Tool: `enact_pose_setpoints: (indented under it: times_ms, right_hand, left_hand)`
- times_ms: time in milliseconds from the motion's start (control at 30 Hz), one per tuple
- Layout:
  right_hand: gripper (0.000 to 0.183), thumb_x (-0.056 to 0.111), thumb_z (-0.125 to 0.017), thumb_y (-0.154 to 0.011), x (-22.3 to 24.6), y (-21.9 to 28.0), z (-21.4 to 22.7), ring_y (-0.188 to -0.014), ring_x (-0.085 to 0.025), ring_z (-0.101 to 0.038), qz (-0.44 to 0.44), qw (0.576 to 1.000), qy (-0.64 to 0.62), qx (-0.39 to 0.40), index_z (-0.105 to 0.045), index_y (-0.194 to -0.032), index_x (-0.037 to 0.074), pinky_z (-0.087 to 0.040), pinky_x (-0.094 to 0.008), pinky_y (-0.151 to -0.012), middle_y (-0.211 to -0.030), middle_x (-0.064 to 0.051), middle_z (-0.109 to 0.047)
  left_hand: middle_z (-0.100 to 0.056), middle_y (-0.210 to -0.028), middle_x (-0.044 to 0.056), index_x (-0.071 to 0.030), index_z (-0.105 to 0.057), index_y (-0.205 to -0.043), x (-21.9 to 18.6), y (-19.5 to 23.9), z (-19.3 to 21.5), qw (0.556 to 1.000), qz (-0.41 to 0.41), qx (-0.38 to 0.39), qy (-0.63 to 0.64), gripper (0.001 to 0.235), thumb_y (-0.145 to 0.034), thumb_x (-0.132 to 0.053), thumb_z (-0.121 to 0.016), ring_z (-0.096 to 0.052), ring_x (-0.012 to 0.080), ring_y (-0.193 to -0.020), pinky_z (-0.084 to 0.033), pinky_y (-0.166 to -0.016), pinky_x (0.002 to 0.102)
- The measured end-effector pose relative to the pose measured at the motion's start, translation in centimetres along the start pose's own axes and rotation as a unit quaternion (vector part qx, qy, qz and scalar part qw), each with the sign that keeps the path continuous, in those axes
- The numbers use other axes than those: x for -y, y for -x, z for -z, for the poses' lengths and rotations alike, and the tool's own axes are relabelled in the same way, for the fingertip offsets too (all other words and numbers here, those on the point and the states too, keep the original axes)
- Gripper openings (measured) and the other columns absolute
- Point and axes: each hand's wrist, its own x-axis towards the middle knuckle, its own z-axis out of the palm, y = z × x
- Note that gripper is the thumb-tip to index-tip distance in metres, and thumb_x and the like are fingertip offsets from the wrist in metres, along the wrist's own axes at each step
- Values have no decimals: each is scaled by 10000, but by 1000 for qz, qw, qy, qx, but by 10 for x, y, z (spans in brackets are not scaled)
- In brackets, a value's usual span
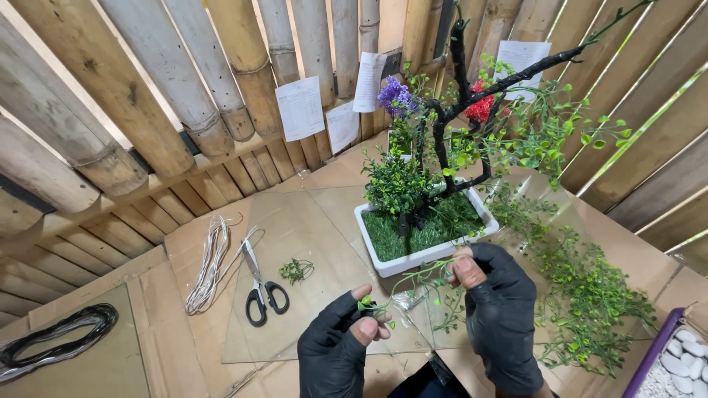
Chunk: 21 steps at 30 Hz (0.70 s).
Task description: The person arranges artificial green foliage and small branches into a white rectangular planter containing a black tree structure. They insert the stems into the moss-like base and adjust the placement of the leaves to create a dense appearance.
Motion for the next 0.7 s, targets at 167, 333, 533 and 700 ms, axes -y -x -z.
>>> enact_pose_setpoints:
  times_ms: [167, 333, 533, 700]
  right_hand:
    - [155, 64, -657, -963, 3, -1, -6, -685, -218, -616, 3, 1000, -28, 0, -696, -1068, -43, -548, -327, -659, -817, -122, -642]
    - [189, 71, -676, -950, 2, 1, 0, -654, -222, -646, -19, 1000, -12, -1, -716, -1093, -44, -561, -328, -646, -830, -135, -682]
    - [155, 61, -642, -974, 1, 11, -5, -701, -226, -563, -88, 987, -136, -23, -683, -1056, -64, -507, -304, -623, -862, -129, -594]
    - [173, 72, -644, -974, -8, 25, -13, -606, -235, -494, -211, 952, -221, 12, -659, -969, -100, -408, -346, -589, -701, -133, -529]
  left_hand:
    - [-727, -730, 342, 144, -681, -1304, 12, -6, 10, 995, -39, 44, 79, 554, -786, -28, -773, -765, 410, -774, -588, -687, 437]
    - [-720, -906, 352, 132, -685, -1298, 26, -14, 15, 993, -47, 21, 106, 577, -758, -41, -787, -726, 418, -659, -588, -646, 440]
    - [-767, -1020, 331, 115, -649, -1357, 48, -25, 2, 995, -58, 8, 78, 513, -896, -109, -668, -706, 377, -729, -523, -679, 384]
    - [-839, -1063, 70, -84, -833, -1094, 46, -18, -20, 975, -123, 58, -176, 313, -789, -155, -837, -776, 213, -965, -603, -866, 348]
